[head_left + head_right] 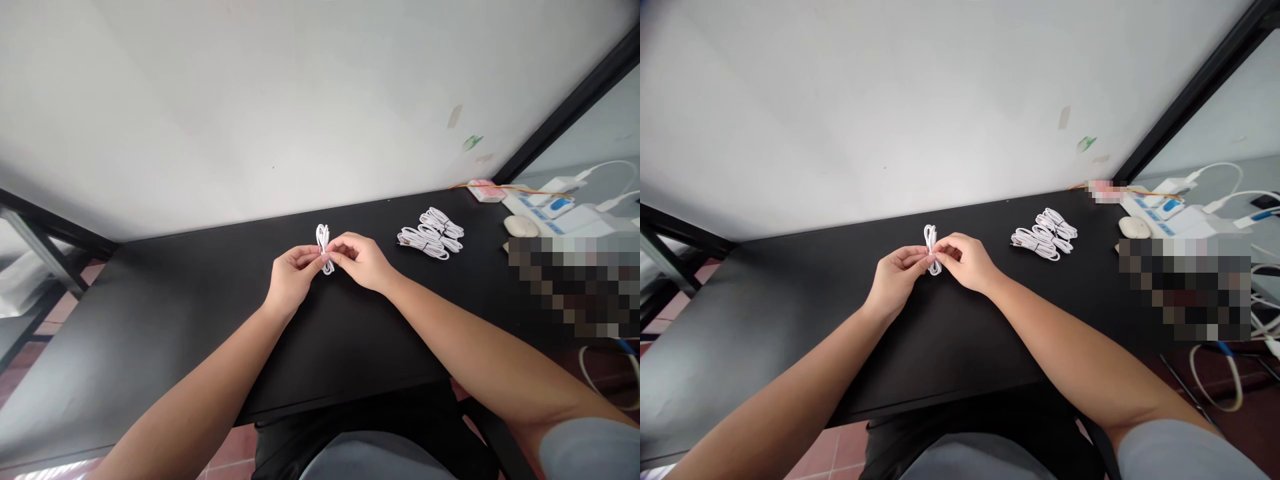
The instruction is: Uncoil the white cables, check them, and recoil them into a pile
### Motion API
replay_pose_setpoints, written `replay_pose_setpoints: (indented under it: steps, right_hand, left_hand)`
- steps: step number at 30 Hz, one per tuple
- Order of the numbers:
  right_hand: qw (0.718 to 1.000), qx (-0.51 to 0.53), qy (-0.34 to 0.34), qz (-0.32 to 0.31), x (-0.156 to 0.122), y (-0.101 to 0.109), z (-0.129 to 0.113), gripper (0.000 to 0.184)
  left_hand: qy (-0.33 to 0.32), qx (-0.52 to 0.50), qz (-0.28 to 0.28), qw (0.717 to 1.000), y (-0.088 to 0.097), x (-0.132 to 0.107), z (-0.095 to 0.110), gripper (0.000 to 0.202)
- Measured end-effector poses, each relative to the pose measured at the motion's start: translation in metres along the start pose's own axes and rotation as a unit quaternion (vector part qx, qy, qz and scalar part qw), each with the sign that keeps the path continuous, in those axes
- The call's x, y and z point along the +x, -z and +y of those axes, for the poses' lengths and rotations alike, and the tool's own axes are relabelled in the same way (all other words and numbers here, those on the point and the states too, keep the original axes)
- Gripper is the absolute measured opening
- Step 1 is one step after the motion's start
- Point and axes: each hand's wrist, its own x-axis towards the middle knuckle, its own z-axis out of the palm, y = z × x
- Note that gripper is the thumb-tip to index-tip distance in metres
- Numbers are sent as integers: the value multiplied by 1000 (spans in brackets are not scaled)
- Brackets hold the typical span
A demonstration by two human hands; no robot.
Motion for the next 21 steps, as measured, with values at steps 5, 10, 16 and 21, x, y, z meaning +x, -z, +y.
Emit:
replay_pose_setpoints:
  steps: [5, 10, 16, 21]
  right_hand:
    - [1000, -7, 19, -20, 0, 0, 1, 16]
    - [996, 75, -53, -7, 4, -1, 9, 20]
    - [975, 178, -128, -45, 8, 4, 12, 35]
    - [965, 217, -134, -55, 8, 8, 15, 35]
  left_hand:
    - [3, -7, 16, 1000, 1, 3, 1, 33]
    - [-4, -18, 1, 1000, 2, 3, 2, 30]
    - [1, -14, -35, 999, 4, 3, 4, 29]
    - [6, -20, -55, 998, 5, 2, 7, 30]
